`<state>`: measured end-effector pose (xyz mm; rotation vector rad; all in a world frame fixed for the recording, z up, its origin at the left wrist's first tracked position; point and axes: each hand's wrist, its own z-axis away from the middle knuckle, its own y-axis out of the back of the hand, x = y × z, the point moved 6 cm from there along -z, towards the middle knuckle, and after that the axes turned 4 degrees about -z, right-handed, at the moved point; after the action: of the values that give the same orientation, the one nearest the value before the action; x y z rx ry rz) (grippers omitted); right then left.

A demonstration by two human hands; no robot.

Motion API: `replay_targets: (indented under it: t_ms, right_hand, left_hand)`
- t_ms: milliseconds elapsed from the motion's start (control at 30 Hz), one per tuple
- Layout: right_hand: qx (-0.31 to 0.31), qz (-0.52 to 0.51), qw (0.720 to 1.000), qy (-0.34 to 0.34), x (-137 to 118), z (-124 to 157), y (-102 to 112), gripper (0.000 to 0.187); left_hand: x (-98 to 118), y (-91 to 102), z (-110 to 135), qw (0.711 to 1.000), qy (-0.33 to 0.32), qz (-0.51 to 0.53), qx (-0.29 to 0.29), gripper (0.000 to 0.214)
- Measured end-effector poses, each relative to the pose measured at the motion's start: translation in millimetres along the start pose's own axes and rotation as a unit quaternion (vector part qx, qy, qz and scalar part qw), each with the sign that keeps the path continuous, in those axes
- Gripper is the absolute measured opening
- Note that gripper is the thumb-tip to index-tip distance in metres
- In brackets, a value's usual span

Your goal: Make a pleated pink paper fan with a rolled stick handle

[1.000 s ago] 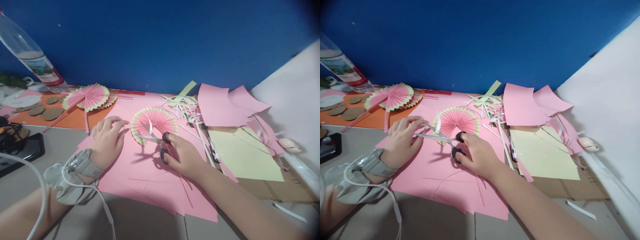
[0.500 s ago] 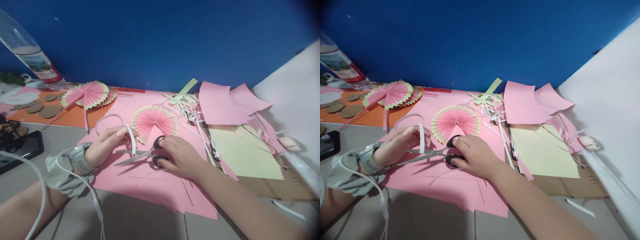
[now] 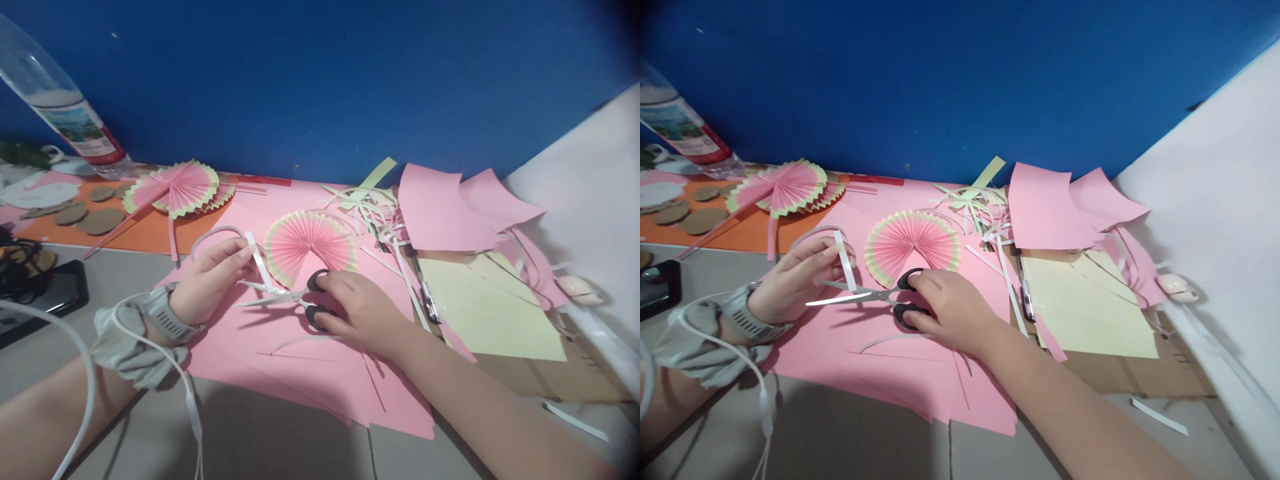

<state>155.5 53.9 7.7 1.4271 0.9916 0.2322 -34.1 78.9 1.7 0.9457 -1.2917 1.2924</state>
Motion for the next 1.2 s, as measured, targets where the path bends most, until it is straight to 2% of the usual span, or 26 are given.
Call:
replay_targets:
  t_ms: [167,333,433,533,700,833,933,1033,1200]
  right_hand:
    - [-0.001,0.000,1.000,-0.005,0.0,-0.4,-0.1,0.023]
    - [0.006,0.015,0.999,0.032,-5.1,-0.5,-0.3,0.021]
    - [0.016,0.019,0.999,0.041,-4.9,0.1,-0.5,0.024]
    - [0.034,0.027,0.998,0.048,-3.7,1.3,0.1,0.026]
    - [0.098,0.043,0.994,0.034,-0.8,6.3,7.2,0.032]
    - [0.158,0.077,0.984,0.003,2.1,12.0,13.6,0.043]
    - [0.178,0.097,0.979,-0.011,4.0,14.3,14.5,0.048]
    - [0.169,0.104,0.980,-0.014,5.7,13.4,13.2,0.047]
    - [0.138,0.074,0.988,0.005,4.9,9.8,11.8,0.041]
  left_hand:
    - [2.0,2.1,-2.1,0.999,-0.033,0.025,0.011,0.021]
    - [-1.7,12.4,-7.1,0.997,-0.053,0.049,0.039,0.013]
    - [-3.1,12.6,-8.4,0.997,-0.055,0.053,0.026,0.016]
    - [-1.5,8.9,-6.9,0.996,-0.076,0.049,0.002,0.021]
    - [-0.6,4.9,-1.8,0.995,-0.100,0.020,-0.001,0.024]
    - [0.6,-3.0,3.7,0.991,-0.113,-0.004,-0.070,0.039]
    - [1.8,-9.4,9.2,0.985,-0.115,-0.030,-0.121,0.042]
    - [1.7,-15.2,13.8,0.983,-0.097,-0.058,-0.143,0.048]
    - [-3.1,-27.0,19.7,0.974,-0.034,-0.061,-0.216,0.051]
